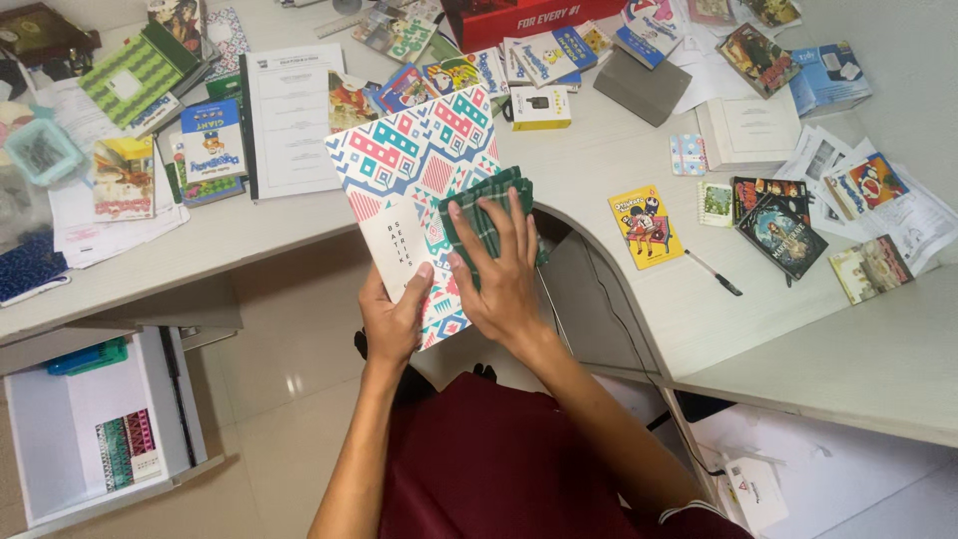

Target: The person opens a desk drawer, removes a patterned notebook, and wipes both sides of the notebook with a green cloth before placing it back in the drawer. They then pick up a second patterned notebook from the desk and wipe its cover with the same cloth.

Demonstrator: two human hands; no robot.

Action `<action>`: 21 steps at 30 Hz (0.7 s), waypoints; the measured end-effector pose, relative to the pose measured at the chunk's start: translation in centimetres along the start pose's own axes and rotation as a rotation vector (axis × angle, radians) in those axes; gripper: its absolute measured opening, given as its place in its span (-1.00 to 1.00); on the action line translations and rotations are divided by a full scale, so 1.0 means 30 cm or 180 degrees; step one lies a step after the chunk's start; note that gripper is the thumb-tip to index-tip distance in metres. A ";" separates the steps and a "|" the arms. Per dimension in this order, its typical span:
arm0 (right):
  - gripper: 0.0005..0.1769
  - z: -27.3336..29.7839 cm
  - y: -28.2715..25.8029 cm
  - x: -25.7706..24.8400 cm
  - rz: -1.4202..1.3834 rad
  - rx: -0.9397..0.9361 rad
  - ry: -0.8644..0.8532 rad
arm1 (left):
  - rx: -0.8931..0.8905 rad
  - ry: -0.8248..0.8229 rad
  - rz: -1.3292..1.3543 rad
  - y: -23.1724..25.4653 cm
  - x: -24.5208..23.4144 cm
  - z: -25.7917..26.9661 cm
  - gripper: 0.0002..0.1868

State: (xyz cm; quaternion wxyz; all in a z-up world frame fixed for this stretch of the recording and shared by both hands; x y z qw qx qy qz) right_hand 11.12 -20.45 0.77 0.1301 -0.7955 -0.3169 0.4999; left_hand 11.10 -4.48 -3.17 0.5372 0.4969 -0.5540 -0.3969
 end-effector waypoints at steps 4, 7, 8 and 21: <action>-0.37 0.022 -0.032 0.054 -0.0103 -0.0093 -0.0052 | 0.0118 0.0070 -0.0368 -0.006 -0.008 -0.026 -0.38; -0.39 0.059 -0.067 0.090 -0.0190 -0.0263 -0.0086 | 0.0149 0.0097 -0.0398 -0.037 -0.032 -0.073 -0.26; -0.39 0.079 -0.077 0.096 -0.0243 -0.0314 -0.0101 | 0.0120 0.0115 -0.0422 -0.043 -0.045 -0.089 -0.26; -0.38 0.004 0.001 0.056 -0.0031 -0.0640 0.0080 | 0.0364 0.0034 -0.0110 0.029 -0.042 -0.155 -0.37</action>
Point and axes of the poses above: each hand's wrist, its own z-axis away from the middle knuckle, its own x-axis out of the palm, y = z × x, the point moved 5 cm from there along -z, towards the middle knuckle, and after that the axes turned 1 degree about y, right-handed, at the moved point
